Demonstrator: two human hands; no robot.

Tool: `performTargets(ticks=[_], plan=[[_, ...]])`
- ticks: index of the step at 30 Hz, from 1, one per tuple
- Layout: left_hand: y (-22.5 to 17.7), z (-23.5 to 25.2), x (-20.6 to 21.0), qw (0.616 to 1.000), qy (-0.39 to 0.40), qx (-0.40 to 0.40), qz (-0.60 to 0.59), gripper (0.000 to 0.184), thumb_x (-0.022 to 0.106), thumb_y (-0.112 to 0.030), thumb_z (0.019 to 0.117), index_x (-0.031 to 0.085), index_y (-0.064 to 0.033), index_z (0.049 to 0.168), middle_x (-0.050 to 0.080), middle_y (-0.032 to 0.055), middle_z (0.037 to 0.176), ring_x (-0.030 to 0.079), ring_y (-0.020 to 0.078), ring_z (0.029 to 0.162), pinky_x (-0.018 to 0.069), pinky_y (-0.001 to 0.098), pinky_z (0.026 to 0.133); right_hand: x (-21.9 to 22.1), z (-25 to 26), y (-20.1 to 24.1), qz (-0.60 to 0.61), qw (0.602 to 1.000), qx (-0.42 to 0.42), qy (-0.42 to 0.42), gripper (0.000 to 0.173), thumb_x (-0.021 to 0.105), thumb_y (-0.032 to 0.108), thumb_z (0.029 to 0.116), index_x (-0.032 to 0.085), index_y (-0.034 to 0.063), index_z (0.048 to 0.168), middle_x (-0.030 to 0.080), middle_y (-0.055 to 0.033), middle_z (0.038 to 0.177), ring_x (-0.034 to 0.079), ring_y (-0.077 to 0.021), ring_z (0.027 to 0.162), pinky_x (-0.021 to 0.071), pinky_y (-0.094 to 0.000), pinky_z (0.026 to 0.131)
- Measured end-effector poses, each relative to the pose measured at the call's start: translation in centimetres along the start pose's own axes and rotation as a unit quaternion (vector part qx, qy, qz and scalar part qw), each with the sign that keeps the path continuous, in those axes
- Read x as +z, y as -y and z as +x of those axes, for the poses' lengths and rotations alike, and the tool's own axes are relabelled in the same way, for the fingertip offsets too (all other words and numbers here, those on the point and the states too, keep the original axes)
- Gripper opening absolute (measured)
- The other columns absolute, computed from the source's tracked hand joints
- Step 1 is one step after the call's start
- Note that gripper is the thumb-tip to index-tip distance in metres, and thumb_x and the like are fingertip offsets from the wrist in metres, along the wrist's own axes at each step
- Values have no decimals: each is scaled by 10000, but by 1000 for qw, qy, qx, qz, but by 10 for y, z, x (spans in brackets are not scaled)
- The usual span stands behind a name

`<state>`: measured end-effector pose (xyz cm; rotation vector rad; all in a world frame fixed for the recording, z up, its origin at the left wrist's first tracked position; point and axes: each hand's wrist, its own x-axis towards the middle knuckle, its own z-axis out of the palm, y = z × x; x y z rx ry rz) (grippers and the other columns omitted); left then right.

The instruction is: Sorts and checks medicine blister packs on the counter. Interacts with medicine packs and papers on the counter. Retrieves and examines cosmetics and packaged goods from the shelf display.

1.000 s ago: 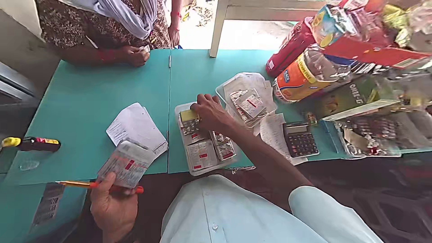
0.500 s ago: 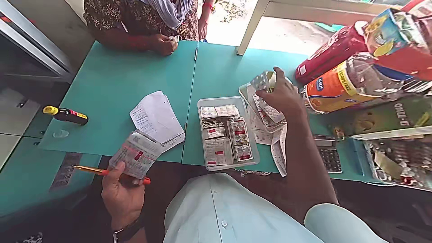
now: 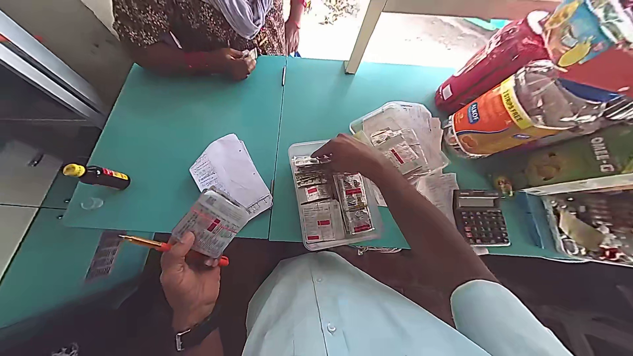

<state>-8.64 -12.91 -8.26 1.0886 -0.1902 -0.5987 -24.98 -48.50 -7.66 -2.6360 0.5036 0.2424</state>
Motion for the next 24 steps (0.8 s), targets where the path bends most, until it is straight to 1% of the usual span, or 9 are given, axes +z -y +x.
performTargets(ticks=[4, 6, 9, 10, 12, 14, 16, 18, 24], plan=[[2, -2, -5, 1000, -16, -7, 3, 213, 467, -233, 987, 645, -128, 1040, 698, 22, 765, 589, 65, 484, 498, 222, 404, -21, -12, -4, 38, 997, -41, -53, 227, 627, 103, 992, 782, 154, 1150, 773, -45, 1033, 716, -228, 972, 512, -517, 943], [4, 0, -6, 1000, -18, -11, 4, 213, 469, -234, 983, 643, -131, 1050, 699, 19, 772, 590, 64, 489, 499, 226, 404, -31, -18, -7, 73, 989, -63, -113, 215, 612, 63, 986, 776, 104, 1119, 769, -71, 1035, 721, -219, 969, 525, -499, 942], [3, 0, -6, 1000, -12, -12, 8, 214, 519, -261, 963, 654, -130, 1065, 704, 24, 783, 599, 68, 499, 499, 227, 405, -43, -27, -7, 175, 965, -48, -191, 222, 630, 64, 975, 745, 54, 1164, 765, -76, 1021, 723, -141, 921, 572, -392, 898], [2, 0, -6, 1000, -9, -10, 10, 215, 528, -270, 961, 650, -132, 1072, 705, 23, 789, 605, 69, 506, 505, 228, 409, -46, -30, -5, 233, 949, -41, -207, 231, 632, 54, 974, 729, 39, 1184, 763, -62, 1014, 718, -97, 901, 585, -324, 872], [2, -2, -7, 1000, -7, -2, 10, 208, 545, -278, 960, 662, -139, 1062, 710, 16, 791, 612, 68, 511, 509, 225, 413, -51, -40, -1, 355, 909, -35, -214, 249, 630, 27, 979, 699, 3, 1216, 763, -65, 1015, 723, -83, 887, 606, -271, 831], [1, -3, -7, 1000, -12, 0, 13, 206, 528, -275, 966, 666, -145, 1047, 710, 8, 789, 614, 65, 515, 513, 225, 420, -51, -48, -3, 421, 879, -37, -219, 266, 613, 11, 980, 686, -10, 1235, 758, -73, 1019, 722, -102, 875, 610, -272, 801], [1, -1, -6, 1000, -14, -2, 18, 206, 520, -277, 967, 663, -152, 1049, 711, 2, 797, 620, 67, 523, 517, 228, 424, -51, -55, -5, 440, 867, -37, -233, 273, 595, 14, 992, 673, -7, 1253, 755, -69, 1024, 718, -99, 876, 606, -263, 791], [1, -2, -6, 1000, -15, -5, 18, 205, 518, -276, 970, 668, -155, 1042, 714, 7, 802, 624, 69, 527, 518, 231, 422, -47, -62, -8, 441, 862, -31, -249, 273, 602, 20, 993, 673, -7, 1256, 756, -74, 1023, 720, -101, 868, 609, -259, 774], [1, -1, 0, 1000, -4, -6, 22, 222, 468, -249, 985, 652, -150, 1060, 709, 1, 807, 612, 60, 522, 510, 224, 418, -41, -76, -12, 438, 855, -22, -279, 279, 606, 26, 993, 670, -10, 1262, 756, -85, 1061, 725, -112, 907, 610, -275, 806]])
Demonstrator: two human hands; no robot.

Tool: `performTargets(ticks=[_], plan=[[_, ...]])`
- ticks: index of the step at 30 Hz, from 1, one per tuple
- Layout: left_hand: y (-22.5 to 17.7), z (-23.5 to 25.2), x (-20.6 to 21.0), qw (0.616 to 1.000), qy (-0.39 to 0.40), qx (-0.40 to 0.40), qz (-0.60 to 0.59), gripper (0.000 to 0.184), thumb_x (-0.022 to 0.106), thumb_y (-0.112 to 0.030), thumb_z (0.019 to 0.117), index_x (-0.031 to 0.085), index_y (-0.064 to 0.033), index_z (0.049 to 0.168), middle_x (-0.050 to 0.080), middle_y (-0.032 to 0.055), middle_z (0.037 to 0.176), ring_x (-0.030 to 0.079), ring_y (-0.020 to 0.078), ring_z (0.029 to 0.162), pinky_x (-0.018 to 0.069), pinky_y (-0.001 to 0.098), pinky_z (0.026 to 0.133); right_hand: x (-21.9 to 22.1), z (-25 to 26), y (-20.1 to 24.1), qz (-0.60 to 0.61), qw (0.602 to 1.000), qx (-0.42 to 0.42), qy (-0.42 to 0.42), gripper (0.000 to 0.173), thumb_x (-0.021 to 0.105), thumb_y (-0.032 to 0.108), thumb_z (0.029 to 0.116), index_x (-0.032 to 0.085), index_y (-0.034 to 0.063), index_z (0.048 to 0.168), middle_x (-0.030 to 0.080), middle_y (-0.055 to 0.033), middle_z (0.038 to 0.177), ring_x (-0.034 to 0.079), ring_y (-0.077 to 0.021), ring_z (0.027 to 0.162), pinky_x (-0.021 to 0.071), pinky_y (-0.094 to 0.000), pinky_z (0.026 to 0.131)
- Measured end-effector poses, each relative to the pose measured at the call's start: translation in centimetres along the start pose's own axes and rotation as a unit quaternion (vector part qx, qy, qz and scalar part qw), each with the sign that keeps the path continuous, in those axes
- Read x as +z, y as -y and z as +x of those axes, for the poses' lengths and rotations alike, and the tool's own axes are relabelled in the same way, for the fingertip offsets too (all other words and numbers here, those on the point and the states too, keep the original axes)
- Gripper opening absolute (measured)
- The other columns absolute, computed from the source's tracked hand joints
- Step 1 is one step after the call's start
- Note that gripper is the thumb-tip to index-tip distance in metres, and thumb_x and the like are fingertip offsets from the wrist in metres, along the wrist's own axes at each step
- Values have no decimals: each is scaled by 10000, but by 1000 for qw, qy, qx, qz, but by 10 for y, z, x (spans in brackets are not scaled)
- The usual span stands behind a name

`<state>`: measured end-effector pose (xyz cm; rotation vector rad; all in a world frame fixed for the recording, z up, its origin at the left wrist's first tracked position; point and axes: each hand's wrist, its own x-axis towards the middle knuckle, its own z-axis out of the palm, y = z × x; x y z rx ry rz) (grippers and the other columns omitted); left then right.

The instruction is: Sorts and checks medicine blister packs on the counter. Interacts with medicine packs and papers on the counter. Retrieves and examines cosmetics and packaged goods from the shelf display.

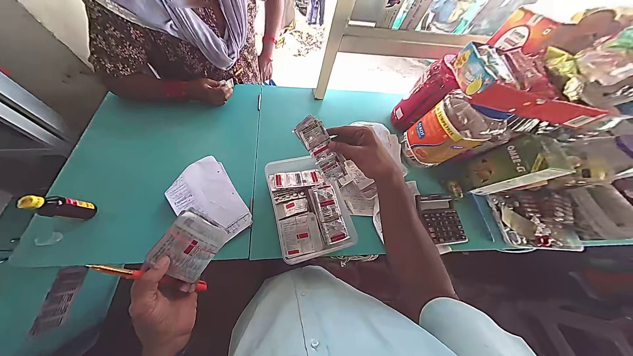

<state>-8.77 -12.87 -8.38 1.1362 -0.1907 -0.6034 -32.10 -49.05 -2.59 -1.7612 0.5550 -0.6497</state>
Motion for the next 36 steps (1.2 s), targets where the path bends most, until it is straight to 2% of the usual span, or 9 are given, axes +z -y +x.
performTargets(ticks=[4, 10, 12, 14, 17, 22, 25, 31, 36], plan=[[0, 0, 3, 1000, 19, 1, -3, 226, 479, -256, 983, 676, -158, 1033, 707, -4, 780, 590, 51, 495, 492, 209, 409, -9, -17, 9, -141, 984, 19, -106, 308, 636, 64, 977, 668, 25, 1280, 757, -81, 1019, 722, -110, 849, 610, -306, 785], [-2, -2, -2, 1000, -10, 0, -9, 221, 460, -229, 989, 655, -133, 1030, 698, 11, 775, 594, 62, 499, 501, 218, 412, -47, -53, -30, -352, 895, 167, -219, 352, 573, 134, 1002, 631, 75, 1344, 723, -213, 1028, 689, -384, 851, 521, -634, 756], [-2, -1, -1, 1000, -11, -2, -6, 218, 469, -232, 984, 660, -137, 1029, 705, 12, 787, 610, 64, 517, 511, 217, 425, -44, -56, -33, -413, 871, 170, -202, 321, 599, 128, 992, 676, 62, 1296, 696, -230, 1164, 662, -446, 1042, 482, -696, 875], [-2, -1, -1, 1000, -3, -3, -6, 212, 492, -244, 979, 664, -136, 1040, 708, 18, 798, 609, 64, 521, 510, 219, 428, -23, -53, -21, -437, 871, 102, -202, 252, 623, 138, 989, 720, 48, 1203, 660, -221, 1252, 621, -434, 1155, 468, -651, 970], [-2, 1, 1, 1000, 9, -3, -7, 220, 502, -247, 978, 656, -123, 1074, 696, 22, 784, 589, 63, 497, 495, 212, 411, 20, -36, -4, -378, 922, -17, -81, 173, 615, 97, 1006, 748, 46, 1105, 736, -141, 1092, 716, -285, 981, 576, -484, 888], [-1, 0, 4, 1000, 10, -8, -7, 207, 504, -242, 965, 660, -128, 1039, 699, 23, 791, 604, 68, 515, 506, 221, 425, 62, 23, -33, -420, 876, 69, 228, 310, 698, 223, 957, 727, 117, 1247, 732, -119, 1133, 666, -321, 1102, 497, -558, 979], [0, -2, 0, 1000, -3, -6, -13, 191, 522, -237, 957, 666, -132, 1027, 702, 27, 798, 607, 74, 520, 509, 226, 428, 77, 34, -42, -471, 835, 127, 255, 362, 819, 268, 839, 724, 103, 1146, 716, -136, 1050, 665, -360, 1037, 525, -605, 861], [1, -3, -8, 1000, -11, -5, -26, 203, 508, -231, 962, 665, -122, 1029, 701, 25, 798, 600, 60, 511, 499, 209, 418, 87, 29, -33, -522, 810, 109, 243, 558, 879, 305, 732, 703, 147, 1237, 705, -117, 1101, 647, -346, 1083, 525, -580, 858], [0, 0, -9, 999, -15, 2, -31, 194, 521, -236, 959, 665, -123, 1026, 699, 29, 789, 597, 65, 505, 495, 215, 410, 70, 19, -21, -469, 865, 43, 175, 617, 901, 301, 630, 735, 208, 1217, 652, -72, 1114, 591, -308, 1092, 517, -544, 850]])
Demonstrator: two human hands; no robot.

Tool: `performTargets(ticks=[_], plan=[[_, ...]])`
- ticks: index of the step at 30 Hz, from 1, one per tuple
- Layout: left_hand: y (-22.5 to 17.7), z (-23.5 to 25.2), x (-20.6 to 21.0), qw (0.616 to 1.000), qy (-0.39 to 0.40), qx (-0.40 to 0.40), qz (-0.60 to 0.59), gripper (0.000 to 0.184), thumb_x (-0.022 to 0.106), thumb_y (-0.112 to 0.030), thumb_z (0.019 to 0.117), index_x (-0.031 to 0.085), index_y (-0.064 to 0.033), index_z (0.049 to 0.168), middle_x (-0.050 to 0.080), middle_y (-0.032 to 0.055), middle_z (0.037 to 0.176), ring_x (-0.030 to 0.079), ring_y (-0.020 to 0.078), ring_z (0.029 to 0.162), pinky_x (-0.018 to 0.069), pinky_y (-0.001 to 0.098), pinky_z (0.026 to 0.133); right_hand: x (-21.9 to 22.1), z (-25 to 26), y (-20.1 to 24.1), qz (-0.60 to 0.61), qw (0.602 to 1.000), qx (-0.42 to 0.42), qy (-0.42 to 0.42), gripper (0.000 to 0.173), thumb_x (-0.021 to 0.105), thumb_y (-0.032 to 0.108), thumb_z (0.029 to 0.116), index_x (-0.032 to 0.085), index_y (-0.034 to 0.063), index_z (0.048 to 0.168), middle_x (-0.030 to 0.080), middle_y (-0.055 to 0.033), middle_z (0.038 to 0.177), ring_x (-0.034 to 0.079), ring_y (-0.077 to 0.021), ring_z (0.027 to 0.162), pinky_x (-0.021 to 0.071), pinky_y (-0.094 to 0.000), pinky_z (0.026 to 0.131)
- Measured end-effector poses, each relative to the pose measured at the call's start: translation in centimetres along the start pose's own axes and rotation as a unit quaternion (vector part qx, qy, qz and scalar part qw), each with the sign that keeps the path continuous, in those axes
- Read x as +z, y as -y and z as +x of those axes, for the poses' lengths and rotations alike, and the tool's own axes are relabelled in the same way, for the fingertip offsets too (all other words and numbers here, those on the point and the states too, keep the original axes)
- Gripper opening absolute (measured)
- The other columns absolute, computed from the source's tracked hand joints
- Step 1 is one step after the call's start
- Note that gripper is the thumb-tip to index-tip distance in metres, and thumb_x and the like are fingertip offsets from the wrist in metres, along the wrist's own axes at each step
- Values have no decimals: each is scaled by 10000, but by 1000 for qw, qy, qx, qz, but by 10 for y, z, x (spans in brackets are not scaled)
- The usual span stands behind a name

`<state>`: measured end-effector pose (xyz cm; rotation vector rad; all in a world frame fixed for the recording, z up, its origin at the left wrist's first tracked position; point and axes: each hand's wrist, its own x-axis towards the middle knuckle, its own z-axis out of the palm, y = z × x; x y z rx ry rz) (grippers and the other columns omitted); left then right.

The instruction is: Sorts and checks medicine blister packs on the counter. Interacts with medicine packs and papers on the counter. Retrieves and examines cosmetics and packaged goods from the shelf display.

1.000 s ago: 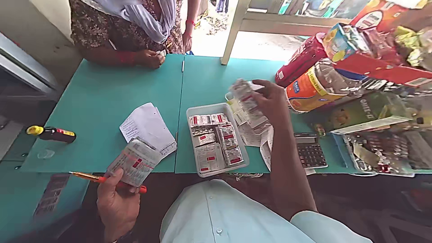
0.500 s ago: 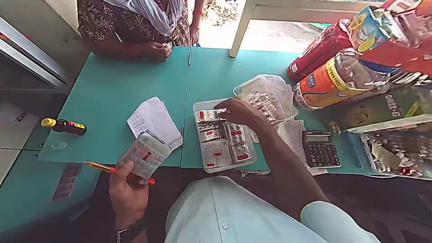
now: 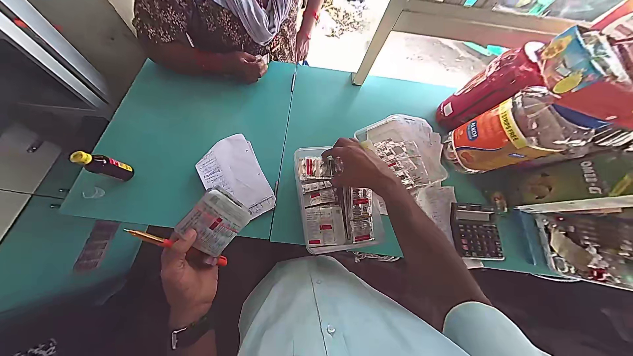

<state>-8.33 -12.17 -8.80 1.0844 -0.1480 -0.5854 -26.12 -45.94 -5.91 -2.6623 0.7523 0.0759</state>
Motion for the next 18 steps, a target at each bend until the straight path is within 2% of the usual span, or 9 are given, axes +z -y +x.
performTargets(ticks=[2, 4, 7, 9, 11, 13, 15, 17, 18], plan=[[0, 2, 2, 1000, 3, 2, 8, 196, 519, -238, 961, 658, -128, 1044, 705, 26, 811, 612, 68, 527, 504, 218, 421, -10, -3, -10, 75, 996, -16, -34, 608, 907, 310, 636, 736, 174, 1203, 651, -92, 1088, 604, -297, 1049, 523, -534, 843], [0, 4, 3, 1000, 8, 3, 13, 214, 511, -238, 964, 654, -121, 1072, 715, 32, 834, 637, 83, 549, 527, 233, 435, -20, -9, -18, 179, 978, -42, -99, 603, 909, 294, 636, 723, 120, 1183, 651, -106, 1083, 629, -248, 993, 546, -461, 819], [2, 5, 4, 1000, 7, 1, 11, 214, 500, -234, 970, 655, -113, 1055, 705, 28, 794, 616, 76, 519, 517, 225, 427, -34, -25, -27, 379, 907, -63, -174, 637, 878, 191, 681, 641, 64, 1258, 670, -60, 1236, 658, -172, 1121, 595, -375, 899], [2, 6, 3, 1000, 11, -1, 8, 217, 493, -234, 981, 656, -111, 1056, 701, 28, 785, 603, 70, 505, 507, 217, 417, -41, -41, -29, 463, 849, -64, -248, 577, 818, 157, 754, 581, 56, 1270, 716, -29, 1135, 705, -144, 1021, 617, -338, 872], [1, 6, 2, 1000, 15, -1, 1, 218, 496, -235, 988, 662, -116, 1065, 703, 28, 793, 599, 69, 504, 507, 215, 417, -48, -63, -38, 457, 833, 4, -311, 566, 808, 224, 811, 574, 70, 1303, 726, -26, 1074, 720, -140, 941, 629, -327, 819], [1, 6, 0, 1000, 10, -1, -2, 208, 492, -238, 991, 657, -132, 1057, 703, 18, 795, 600, 63, 508, 507, 212, 421, -50, -89, -47, 360, 867, 144, -314, 644, 815, 278, 828, 536, 167, 1398, 703, -21, 1052, 700, -119, 805, 612, -309, 677], [2, 6, -1, 1000, -1, -3, 3, 219, 476, -245, 996, 662, -142, 1046, 701, 11, 794, 596, 56, 509, 497, 208, 416, -38, -104, -61, 261, 883, 272, -279, 740, 859, 367, 809, 498, 266, 1448, 706, -115, 1096, 694, -286, 795, 570, -514, 665], [4, 7, -2, 1000, -2, -8, 8, 225, 460, -239, 1003, 651, -132, 1056, 701, 16, 800, 596, 59, 507, 494, 206, 410, -19, -105, -73, 190, 889, 327, -260, 784, 872, 400, 780, 498, 251, 1453, 702, -189, 1118, 691, -405, 874, 530, -656, 725], [5, 8, -2, 1000, -2, -10, 11, 229, 456, -240, 1004, 649, -132, 1059, 702, 14, 805, 598, 58, 510, 493, 205, 411, -12, -103, -74, 167, 891, 339, -252, 786, 872, 402, 777, 503, 234, 1450, 692, -214, 1126, 680, -434, 902, 515, -682, 738]])
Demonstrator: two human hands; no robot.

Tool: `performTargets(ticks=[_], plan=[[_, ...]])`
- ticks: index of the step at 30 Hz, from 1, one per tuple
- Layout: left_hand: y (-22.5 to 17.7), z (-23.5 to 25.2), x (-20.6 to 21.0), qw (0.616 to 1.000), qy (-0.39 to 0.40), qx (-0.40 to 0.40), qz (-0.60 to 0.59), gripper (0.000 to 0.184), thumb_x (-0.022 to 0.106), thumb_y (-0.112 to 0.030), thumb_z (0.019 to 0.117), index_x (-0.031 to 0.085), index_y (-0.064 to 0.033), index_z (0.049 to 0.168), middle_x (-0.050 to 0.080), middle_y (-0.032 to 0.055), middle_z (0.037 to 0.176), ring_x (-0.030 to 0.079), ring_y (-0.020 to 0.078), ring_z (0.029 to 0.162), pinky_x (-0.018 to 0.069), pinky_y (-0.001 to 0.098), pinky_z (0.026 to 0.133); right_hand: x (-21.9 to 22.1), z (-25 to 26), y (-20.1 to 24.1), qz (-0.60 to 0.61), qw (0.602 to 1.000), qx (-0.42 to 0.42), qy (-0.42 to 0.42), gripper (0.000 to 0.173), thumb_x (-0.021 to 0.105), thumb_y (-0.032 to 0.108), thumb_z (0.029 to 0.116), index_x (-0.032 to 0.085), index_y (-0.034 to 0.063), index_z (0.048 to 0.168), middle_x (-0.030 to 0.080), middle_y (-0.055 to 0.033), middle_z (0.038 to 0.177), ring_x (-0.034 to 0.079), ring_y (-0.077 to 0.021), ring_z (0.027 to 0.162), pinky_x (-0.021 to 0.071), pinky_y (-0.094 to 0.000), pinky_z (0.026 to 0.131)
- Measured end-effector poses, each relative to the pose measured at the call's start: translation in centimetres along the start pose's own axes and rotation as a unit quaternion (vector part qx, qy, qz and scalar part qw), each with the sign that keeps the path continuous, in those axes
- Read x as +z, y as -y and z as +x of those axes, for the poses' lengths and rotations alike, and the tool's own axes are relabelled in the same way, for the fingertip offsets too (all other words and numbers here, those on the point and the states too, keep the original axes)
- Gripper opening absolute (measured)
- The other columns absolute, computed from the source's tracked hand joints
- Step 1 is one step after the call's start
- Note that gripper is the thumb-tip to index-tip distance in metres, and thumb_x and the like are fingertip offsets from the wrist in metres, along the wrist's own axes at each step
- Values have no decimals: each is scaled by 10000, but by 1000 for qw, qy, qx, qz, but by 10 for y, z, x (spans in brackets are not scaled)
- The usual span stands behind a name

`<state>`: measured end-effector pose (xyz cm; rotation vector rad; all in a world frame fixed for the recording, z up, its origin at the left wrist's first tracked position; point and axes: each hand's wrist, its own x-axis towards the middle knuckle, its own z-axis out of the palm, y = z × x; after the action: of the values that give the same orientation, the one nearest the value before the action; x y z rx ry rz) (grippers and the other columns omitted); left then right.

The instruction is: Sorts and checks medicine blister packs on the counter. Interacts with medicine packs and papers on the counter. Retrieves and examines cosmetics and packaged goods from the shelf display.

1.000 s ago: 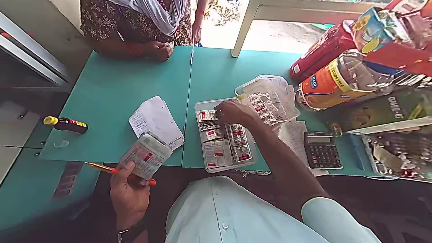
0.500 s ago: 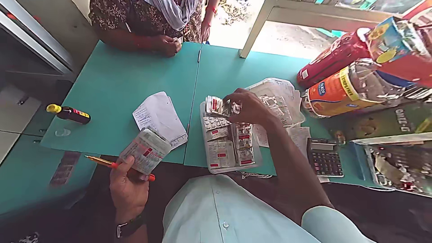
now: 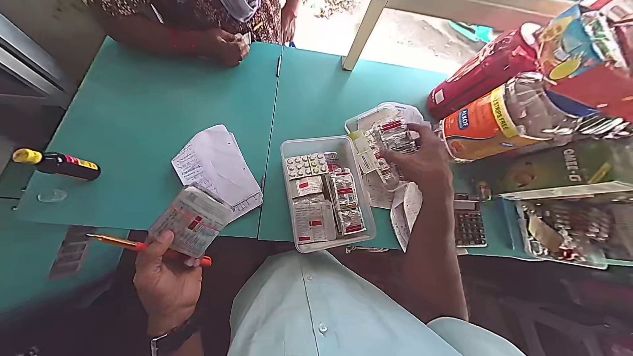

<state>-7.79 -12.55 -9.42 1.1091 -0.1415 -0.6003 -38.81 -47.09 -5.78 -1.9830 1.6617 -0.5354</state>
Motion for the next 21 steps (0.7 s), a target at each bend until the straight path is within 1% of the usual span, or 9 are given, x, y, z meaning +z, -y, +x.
performTargets(ticks=[4, 7, 9, 11, 13, 15, 16, 19, 21], plan=[[0, 1, 5, 1000, 13, -4, 2, 217, 480, -253, 994, 661, -144, 1041, 701, 6, 801, 600, 57, 520, 496, 205, 424, 19, -4, -2, -18, 1000, -2, 2, 787, 852, 426, 803, 494, 217, 1471, 658, -236, 1206, 657, -454, 992, 497, -686, 785], [-1, 3, 7, 1000, 21, -5, 3, 213, 479, -240, 993, 663, -139, 1034, 699, 14, 810, 591, 58, 523, 493, 208, 433, 25, 11, 1, -35, 999, -23, 24, 779, 787, 468, 867, 486, 158, 1515, 610, -248, 1315, 618, -434, 1144, 484, -657, 936], [-1, 3, 9, 1000, 16, -7, 6, 218, 469, -233, 994, 659, -131, 1028, 701, 23, 809, 593, 62, 520, 494, 208, 428, 25, 11, 4, -60, 997, -53, 8, 740, 748, 451, 902, 495, 122, 1514, 562, -263, 1379, 569, -448, 1227, 452, -663, 989], [-1, 1, 9, 1000, 12, -12, 9, 221, 458, -229, 998, 655, -136, 1035, 702, 20, 808, 598, 67, 520, 501, 215, 430, 20, -7, 12, -50, 992, -116, -15, 596, 708, 359, 956, 542, 98, 1466, 536, -249, 1418, 535, -445, 1270, 428, -653, 1011], [0, 0, 10, 1000, 7, -15, 11, 228, 445, -224, 1003, 653, -135, 1034, 699, 13, 804, 594, 62, 517, 500, 212, 430, 19, -31, 27, -10, 981, -195, -13, 393, 671, 304, 993, 649, 97, 1326, 637, -161, 1320, 643, -320, 1154, 540, -518, 927], [2, 0, 11, 1000, 5, -17, 13, 214, 449, -220, 1001, 633, -126, 1054, 700, 20, 823, 604, 72, 531, 507, 218, 434, 32, -51, 43, 32, 953, -297, 54, 237, 710, 179, 957, 730, 48, 1154, 722, -132, 1155, 699, -266, 1056, 575, -467, 916], [3, 0, 11, 1000, 9, -18, 12, 206, 461, -217, 994, 630, -123, 1065, 707, 21, 834, 619, 76, 545, 518, 221, 443, 43, -58, 51, 19, 932, -347, 104, 216, 728, 153, 927, 754, 66, 1123, 734, -101, 1143, 688, -256, 1095, 544, -477, 979], [4, 1, 16, 999, 26, -21, 13, 204, 463, -219, 992, 631, -121, 1052, 700, 28, 809, 611, 76, 533, 511, 221, 438, 82, -59, 71, -99, 860, -457, 206, 268, 767, 209, 893, 763, 184, 1159, 721, -4, 1210, 623, -223, 1219, 401, -511, 1116], [3, 1, 18, 999, 35, -16, 13, 204, 474, -224, 984, 641, -123, 1038, 695, 29, 798, 607, 79, 532, 511, 228, 443, 97, -47, 80, -159, 833, -469, 245, 290, 762, 194, 899, 748, 207, 1189, 719, -5, 1211, 626, -236, 1212, 393, -540, 1116]])
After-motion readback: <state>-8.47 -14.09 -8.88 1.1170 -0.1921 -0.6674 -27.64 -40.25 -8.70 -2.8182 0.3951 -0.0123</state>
